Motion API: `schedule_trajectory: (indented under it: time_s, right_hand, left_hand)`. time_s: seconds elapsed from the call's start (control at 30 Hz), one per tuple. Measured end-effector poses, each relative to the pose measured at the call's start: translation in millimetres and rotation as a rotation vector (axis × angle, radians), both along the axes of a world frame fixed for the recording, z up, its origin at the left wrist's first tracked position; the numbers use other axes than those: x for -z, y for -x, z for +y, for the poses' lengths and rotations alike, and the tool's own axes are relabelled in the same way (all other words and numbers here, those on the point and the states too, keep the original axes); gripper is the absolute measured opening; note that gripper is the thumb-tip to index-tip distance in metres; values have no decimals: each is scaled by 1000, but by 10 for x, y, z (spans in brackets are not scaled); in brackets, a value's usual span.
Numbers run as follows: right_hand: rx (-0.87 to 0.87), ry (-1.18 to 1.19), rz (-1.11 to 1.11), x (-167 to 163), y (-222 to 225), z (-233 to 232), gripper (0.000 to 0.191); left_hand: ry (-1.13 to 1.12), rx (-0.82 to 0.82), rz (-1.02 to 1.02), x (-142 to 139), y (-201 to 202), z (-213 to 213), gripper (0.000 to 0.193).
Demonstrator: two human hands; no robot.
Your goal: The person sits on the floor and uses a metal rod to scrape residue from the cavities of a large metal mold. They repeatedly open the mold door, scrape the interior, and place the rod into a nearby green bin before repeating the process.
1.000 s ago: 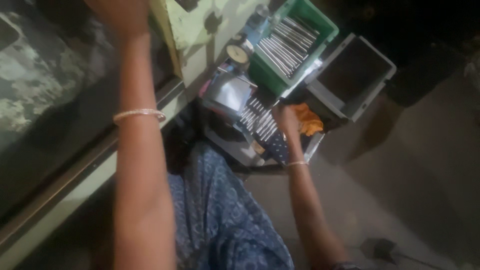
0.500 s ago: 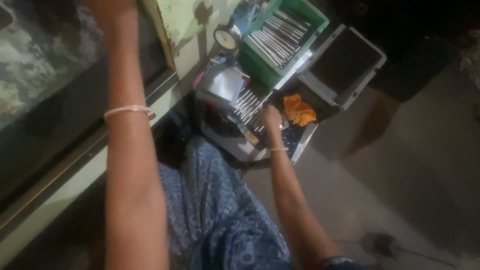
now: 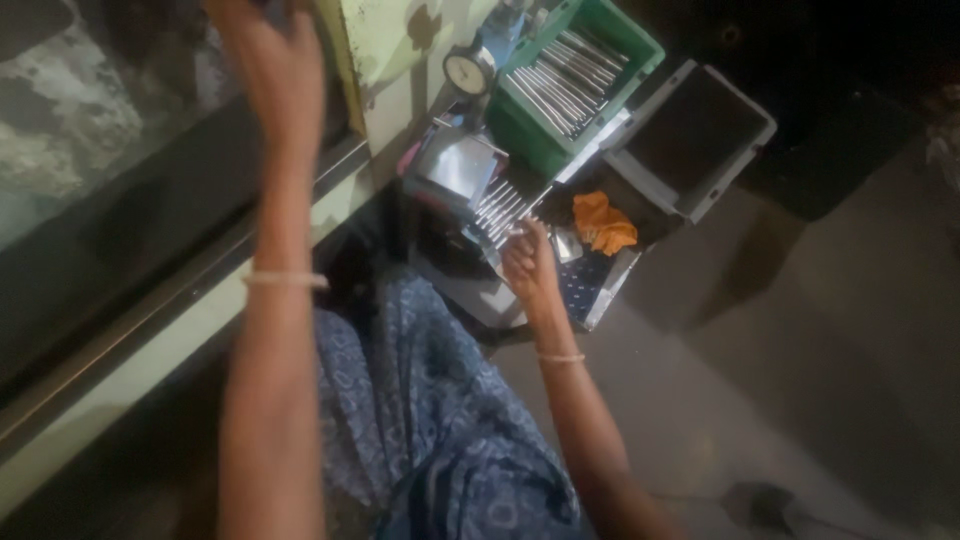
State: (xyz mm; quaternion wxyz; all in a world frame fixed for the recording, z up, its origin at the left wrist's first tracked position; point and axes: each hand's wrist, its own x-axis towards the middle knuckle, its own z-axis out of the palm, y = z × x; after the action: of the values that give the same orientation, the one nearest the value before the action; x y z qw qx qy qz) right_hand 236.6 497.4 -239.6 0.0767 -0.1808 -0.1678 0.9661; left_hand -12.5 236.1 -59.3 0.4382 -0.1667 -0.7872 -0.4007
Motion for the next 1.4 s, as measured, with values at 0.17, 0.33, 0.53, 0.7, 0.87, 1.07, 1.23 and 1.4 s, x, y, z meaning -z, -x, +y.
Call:
schedule_trajectory:
  time_s: [0.17, 0.33, 0.53, 0.7, 0.87, 1.07, 1.23, 1.4]
  right_hand:
    - [-294, 392, 270, -12, -26, -285, 26]
    - [-433, 360, 334, -176, -160, -669, 36]
    - [-414, 166, 171, -620, -458, -1124, 35]
    - [-297, 175, 8, -1043, -613, -1445, 26]
    - [-476, 347, 189, -1317, -733, -1639, 43]
    - [-454, 11, 283, -1747, -721, -1818, 19]
    - [-458, -133, 259, -1954, -775, -2019, 36]
    - [-459, -218, 164, -1935, -879, -2107, 45]
  left_hand:
    - [-502, 609, -508, 495, -1497, 167, 58]
    - [-629, 870, -795, 578, -2685, 171, 38]
    - [-512, 833, -765, 284, -3047, -83, 34]
    - [-519, 798, -976, 29, -3008, -400, 34]
    - [-787, 956, -918, 31, -2978, -595, 33]
    - [-1197, 928, -904, 101, -2838, -752, 30]
    - [-1272, 1042, -827, 37, -2873, -798, 33]
    - [-1396, 900, -993, -111, -3034, -738, 41]
